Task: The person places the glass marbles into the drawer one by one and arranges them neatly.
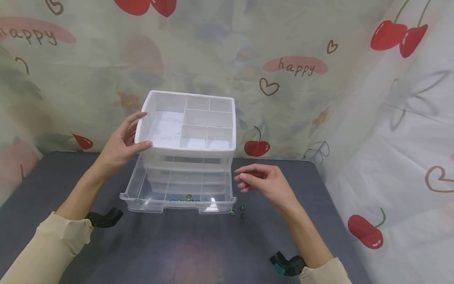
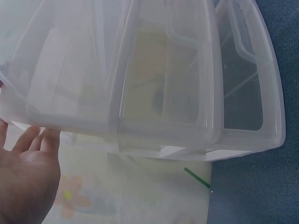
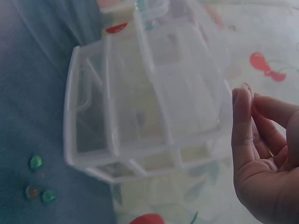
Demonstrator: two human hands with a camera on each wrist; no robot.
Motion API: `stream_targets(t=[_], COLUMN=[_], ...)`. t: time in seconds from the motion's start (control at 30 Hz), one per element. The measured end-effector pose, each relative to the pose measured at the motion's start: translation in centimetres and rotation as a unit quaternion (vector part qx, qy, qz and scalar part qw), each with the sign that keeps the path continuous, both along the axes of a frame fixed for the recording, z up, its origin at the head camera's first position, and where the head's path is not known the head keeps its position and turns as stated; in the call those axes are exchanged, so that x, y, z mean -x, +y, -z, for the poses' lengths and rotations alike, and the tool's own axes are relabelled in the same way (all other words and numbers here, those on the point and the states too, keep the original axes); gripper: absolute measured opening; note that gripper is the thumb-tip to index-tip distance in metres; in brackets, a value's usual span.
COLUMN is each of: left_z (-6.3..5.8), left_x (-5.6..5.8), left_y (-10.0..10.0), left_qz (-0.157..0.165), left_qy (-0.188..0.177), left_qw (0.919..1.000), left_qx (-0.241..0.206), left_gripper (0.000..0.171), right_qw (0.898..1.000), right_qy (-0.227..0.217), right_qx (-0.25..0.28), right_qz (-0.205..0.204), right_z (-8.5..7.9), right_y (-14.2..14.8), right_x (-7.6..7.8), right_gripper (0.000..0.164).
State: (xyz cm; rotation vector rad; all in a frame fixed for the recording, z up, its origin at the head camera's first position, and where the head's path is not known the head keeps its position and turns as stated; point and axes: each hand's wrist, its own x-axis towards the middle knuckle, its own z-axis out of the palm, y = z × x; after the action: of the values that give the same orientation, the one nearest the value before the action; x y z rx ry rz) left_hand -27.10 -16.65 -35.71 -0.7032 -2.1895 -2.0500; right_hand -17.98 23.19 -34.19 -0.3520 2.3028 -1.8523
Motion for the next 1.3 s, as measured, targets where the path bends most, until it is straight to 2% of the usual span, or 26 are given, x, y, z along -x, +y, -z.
stream_targets(t=[0.23, 0.43, 0.8, 1.07, 1.3], left_z=[0.1, 0.1, 0.1, 0.1, 0.3], left_x=[0.1, 0.0, 0.0, -0.1, 0.1], left_y=[-0.1, -0.1, 0.0, -0.1, -0.1], left_qz=[-0.006, -0.008, -0.008, -0.007, -0.008], left_qy=[0.001, 0.002, -0.003, 0.003, 0.005], left_qw=[1.0, 0.9999, 0.9999, 0.9999, 0.9999], left_qx=[0.005, 0.011, 0.009, 0.008, 0.011], left_gripper=[0.074, 0.074, 0.074, 0.074, 0.075], right_qw=[1.0, 1.0, 0.999, 0.999, 0.997], right_qy=[0.001, 0.012, 0.004, -0.017, -0.041], right_qx=[0.005, -0.005, -0.021, -0.021, -0.024], right_qz=[0.011, 0.003, 0.028, 0.047, 0.055], right_z=[2.1, 4.7, 9.0, 11.7, 13.2], right_y=[1.3, 2.0, 2.2, 2.6, 3.1], right_x=[-0.3, -0.6, -0.7, -0.8, -0.6], right_gripper=[0.026, 0.024, 0.029, 0.025, 0.031])
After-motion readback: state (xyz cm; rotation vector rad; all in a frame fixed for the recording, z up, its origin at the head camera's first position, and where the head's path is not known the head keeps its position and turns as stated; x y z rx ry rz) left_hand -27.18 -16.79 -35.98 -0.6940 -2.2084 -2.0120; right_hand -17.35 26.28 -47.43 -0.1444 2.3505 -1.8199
